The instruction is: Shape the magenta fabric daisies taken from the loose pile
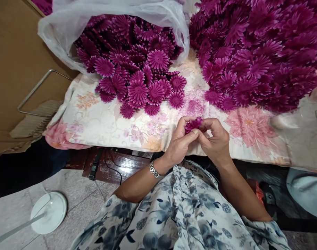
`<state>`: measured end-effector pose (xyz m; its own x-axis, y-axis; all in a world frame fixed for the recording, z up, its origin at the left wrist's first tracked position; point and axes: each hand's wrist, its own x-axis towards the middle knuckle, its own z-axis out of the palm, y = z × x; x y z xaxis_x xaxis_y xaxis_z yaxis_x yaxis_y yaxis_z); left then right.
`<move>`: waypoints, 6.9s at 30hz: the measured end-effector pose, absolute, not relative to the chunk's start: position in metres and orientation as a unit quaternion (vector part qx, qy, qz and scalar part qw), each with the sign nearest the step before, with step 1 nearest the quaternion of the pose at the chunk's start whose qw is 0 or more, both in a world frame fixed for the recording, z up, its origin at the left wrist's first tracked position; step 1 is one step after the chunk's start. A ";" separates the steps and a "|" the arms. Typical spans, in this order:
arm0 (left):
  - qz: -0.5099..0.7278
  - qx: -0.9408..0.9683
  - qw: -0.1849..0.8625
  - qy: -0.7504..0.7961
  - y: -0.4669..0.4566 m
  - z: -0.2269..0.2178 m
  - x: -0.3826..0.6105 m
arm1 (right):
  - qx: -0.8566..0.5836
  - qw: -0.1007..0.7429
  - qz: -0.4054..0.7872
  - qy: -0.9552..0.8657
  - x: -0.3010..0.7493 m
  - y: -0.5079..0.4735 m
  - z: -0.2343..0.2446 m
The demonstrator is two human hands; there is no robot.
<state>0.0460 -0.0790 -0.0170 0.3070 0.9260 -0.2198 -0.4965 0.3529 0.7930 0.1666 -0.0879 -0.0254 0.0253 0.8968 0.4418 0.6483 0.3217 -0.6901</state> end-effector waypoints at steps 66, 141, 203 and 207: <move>0.520 0.263 0.726 0.365 -0.067 -0.028 0.044 | -0.472 0.411 0.005 -0.780 0.170 -0.063 -0.021; 0.501 0.239 0.736 0.388 -0.067 -0.020 0.036 | -0.477 0.364 -0.091 -0.794 0.177 -0.060 -0.020; 0.493 0.219 0.747 0.389 -0.063 -0.015 0.036 | -0.438 0.321 -0.037 -0.839 0.186 -0.058 -0.011; 0.491 0.232 0.749 0.380 -0.065 -0.016 0.037 | -0.436 0.319 -0.039 -0.840 0.172 -0.061 -0.020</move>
<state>0.0369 -0.0654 -0.0157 0.2290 0.9112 -0.3424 -0.5586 0.4111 0.7204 0.1719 -0.0610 -0.0204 -0.4157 0.7084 0.5704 0.7583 0.6162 -0.2127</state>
